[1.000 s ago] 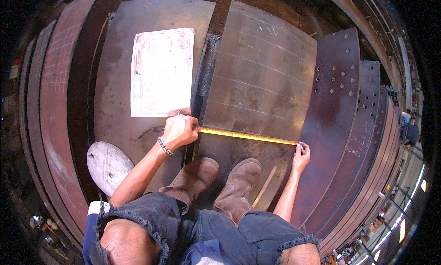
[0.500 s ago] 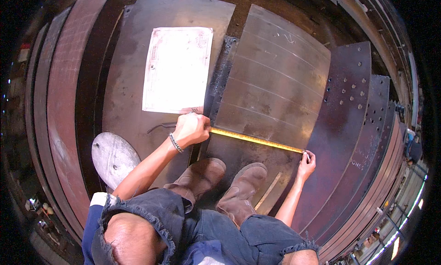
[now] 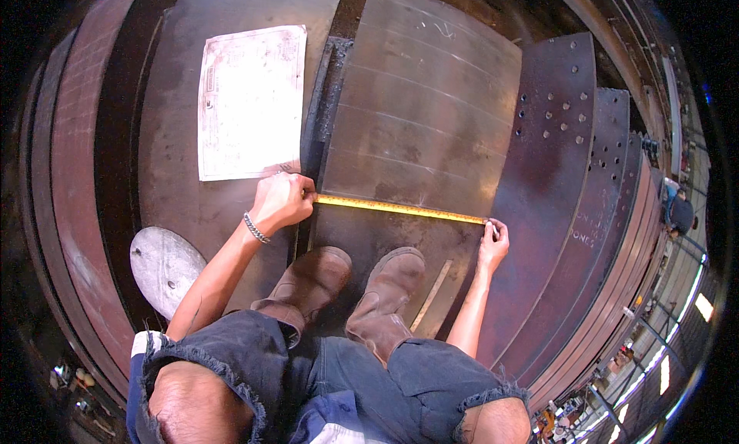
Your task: The person measures a large metal sheet using a tape measure and marks measurements with chalk. They repeatedly measure different sections and make marks on the sheet's surface.
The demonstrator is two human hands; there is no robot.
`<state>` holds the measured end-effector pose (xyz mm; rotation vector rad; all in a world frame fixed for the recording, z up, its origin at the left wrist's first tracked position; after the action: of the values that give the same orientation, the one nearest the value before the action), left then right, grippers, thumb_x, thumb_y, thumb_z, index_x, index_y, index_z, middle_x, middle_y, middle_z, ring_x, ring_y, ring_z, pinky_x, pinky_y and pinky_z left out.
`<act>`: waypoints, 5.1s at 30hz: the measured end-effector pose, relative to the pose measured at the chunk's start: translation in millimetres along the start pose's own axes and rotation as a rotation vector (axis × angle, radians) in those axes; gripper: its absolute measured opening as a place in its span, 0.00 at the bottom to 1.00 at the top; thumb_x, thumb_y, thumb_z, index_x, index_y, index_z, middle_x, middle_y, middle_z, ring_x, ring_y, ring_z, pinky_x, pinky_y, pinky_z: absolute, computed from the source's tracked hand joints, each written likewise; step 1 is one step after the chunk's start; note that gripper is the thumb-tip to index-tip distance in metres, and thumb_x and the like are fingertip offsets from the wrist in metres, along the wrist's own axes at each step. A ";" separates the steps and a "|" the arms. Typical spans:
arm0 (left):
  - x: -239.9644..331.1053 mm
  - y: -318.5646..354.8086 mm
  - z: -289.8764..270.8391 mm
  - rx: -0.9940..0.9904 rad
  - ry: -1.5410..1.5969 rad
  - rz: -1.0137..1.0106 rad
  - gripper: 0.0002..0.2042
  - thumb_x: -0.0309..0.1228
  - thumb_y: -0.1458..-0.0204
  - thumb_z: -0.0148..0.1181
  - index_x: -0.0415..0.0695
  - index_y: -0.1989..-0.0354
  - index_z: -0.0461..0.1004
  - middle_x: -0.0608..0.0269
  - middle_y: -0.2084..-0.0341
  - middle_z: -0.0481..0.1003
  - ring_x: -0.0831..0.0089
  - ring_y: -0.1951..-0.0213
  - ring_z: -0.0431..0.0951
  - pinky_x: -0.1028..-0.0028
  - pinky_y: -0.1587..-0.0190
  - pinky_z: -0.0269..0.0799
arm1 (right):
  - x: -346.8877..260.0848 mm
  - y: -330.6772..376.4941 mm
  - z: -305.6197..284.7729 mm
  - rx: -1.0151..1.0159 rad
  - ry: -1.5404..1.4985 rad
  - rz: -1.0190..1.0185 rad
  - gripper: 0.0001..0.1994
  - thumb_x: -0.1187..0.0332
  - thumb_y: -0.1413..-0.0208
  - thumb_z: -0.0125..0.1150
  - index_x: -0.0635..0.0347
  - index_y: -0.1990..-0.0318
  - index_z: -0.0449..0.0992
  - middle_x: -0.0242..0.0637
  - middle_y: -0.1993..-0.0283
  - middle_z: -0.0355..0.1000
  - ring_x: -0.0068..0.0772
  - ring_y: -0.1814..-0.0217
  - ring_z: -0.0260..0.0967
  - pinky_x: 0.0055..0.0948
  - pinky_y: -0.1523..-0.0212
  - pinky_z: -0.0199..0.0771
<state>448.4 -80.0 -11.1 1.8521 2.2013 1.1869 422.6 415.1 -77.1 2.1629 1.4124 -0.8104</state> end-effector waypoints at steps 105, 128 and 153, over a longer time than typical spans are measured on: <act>98.8 27.8 48.8 -0.500 0.501 0.008 0.15 0.38 0.38 0.50 0.36 0.66 0.72 0.60 0.75 0.76 0.75 0.70 0.75 0.71 0.66 0.70 | -134.2 -94.2 32.5 -0.133 -1.074 0.338 0.14 0.72 0.46 0.63 0.68 0.54 0.72 0.37 0.65 0.76 0.24 0.71 0.75 0.20 0.72 0.78; 53.2 56.0 143.6 -0.418 1.003 -0.130 0.11 0.35 0.35 0.44 0.39 0.64 0.65 0.66 0.73 0.70 0.77 0.69 0.74 0.73 0.67 0.72 | -224.3 33.5 127.3 -0.807 -0.246 -0.081 0.10 0.67 0.42 0.60 0.67 0.62 0.75 0.35 0.76 0.75 0.21 0.77 0.75 0.22 0.79 0.76; 77.8 45.6 143.4 -0.433 1.067 -0.361 0.17 0.37 0.38 0.48 0.34 0.67 0.78 0.62 0.75 0.80 0.78 0.69 0.79 0.74 0.64 0.74 | -217.1 38.7 142.1 -0.533 -0.078 -0.211 0.07 0.70 0.49 0.63 0.66 0.71 0.74 0.41 0.76 0.75 0.27 0.77 0.75 0.27 0.73 0.73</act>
<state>531.6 61.2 -53.6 0.6137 2.1462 2.6391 357.2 164.8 -33.6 1.5850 1.6135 -0.5021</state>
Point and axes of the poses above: each hand's wrist, its own y-axis away from the middle knuckle, its own z-axis out of the palm, x = y × z, the point moved 3 cm from there along -y, towards the middle knuckle
